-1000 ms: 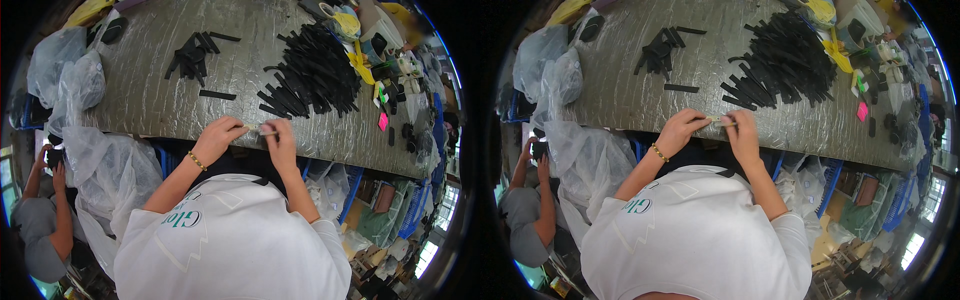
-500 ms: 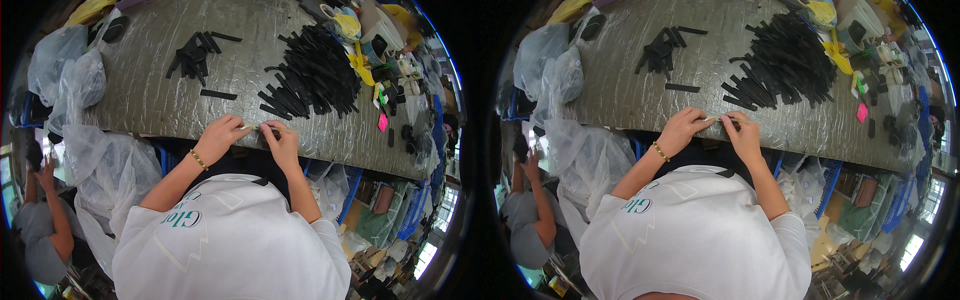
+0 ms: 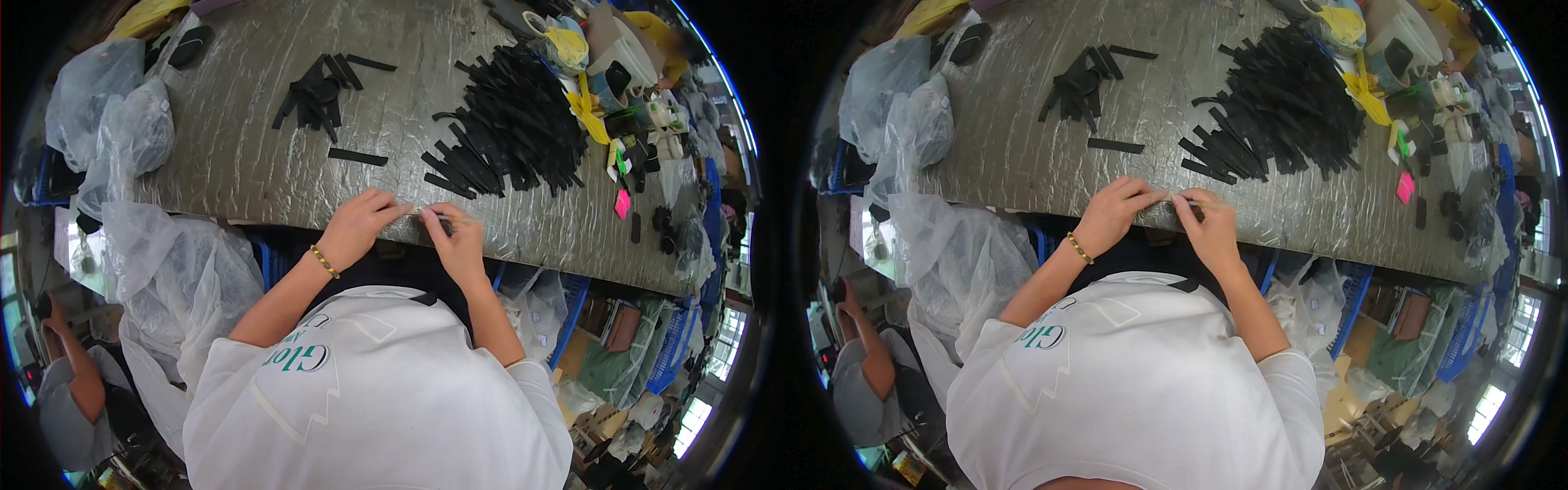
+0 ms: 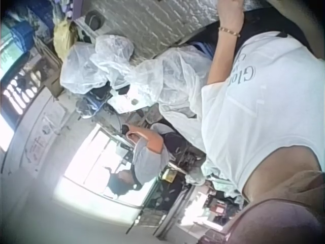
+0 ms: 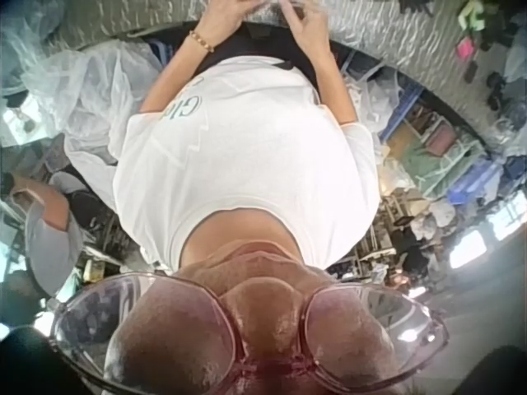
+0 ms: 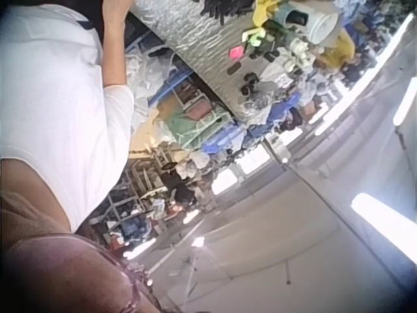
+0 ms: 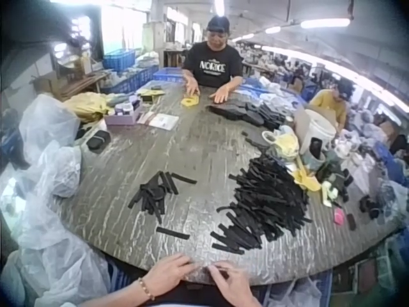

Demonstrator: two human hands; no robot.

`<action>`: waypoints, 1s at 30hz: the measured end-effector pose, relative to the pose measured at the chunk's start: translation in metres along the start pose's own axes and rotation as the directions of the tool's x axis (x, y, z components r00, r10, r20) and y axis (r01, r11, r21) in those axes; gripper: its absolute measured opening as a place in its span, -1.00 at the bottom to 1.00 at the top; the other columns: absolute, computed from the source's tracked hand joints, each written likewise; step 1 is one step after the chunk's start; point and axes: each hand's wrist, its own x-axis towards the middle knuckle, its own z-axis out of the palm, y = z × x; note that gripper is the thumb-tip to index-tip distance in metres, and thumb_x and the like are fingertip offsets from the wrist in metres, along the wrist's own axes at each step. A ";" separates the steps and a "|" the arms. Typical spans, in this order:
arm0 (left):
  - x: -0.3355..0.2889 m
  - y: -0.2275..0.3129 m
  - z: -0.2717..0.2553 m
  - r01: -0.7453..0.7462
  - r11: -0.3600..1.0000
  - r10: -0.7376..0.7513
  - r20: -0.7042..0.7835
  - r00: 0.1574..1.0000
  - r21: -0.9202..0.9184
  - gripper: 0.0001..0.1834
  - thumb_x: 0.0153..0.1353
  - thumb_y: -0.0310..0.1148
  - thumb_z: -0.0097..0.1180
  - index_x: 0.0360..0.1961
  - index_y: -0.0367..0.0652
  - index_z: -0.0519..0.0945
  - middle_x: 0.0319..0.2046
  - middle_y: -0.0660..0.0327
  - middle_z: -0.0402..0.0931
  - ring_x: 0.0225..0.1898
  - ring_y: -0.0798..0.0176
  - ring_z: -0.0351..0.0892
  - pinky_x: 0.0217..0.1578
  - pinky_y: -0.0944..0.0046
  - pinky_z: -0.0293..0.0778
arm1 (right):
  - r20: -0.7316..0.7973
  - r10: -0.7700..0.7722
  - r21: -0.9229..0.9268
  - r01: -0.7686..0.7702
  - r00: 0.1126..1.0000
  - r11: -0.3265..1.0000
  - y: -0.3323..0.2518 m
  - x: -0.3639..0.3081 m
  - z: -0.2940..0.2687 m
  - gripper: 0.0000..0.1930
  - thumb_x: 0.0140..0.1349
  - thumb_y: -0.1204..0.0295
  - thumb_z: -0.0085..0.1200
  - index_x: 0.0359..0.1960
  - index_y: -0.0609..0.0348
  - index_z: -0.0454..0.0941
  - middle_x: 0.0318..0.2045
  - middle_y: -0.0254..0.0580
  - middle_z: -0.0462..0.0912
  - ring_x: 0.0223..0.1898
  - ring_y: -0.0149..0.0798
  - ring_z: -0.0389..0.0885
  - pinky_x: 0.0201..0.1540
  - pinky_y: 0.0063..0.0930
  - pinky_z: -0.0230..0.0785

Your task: Applying adhesive to small black strips on a workbench using a stick applicator.

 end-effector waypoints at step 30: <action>0.014 -0.010 -0.037 0.038 0.977 -0.070 -0.147 0.987 -0.211 -0.82 0.18 -0.53 0.19 -0.17 -0.21 0.56 -0.12 0.09 0.60 -0.05 -0.06 0.56 0.01 0.10 0.46 | 0.151 -0.317 -0.233 0.346 0.936 0.909 -0.013 0.039 0.000 -0.70 0.18 0.58 0.18 -0.04 0.17 0.51 -0.03 -0.09 0.46 -0.01 0.02 0.47 0.03 -0.19 0.29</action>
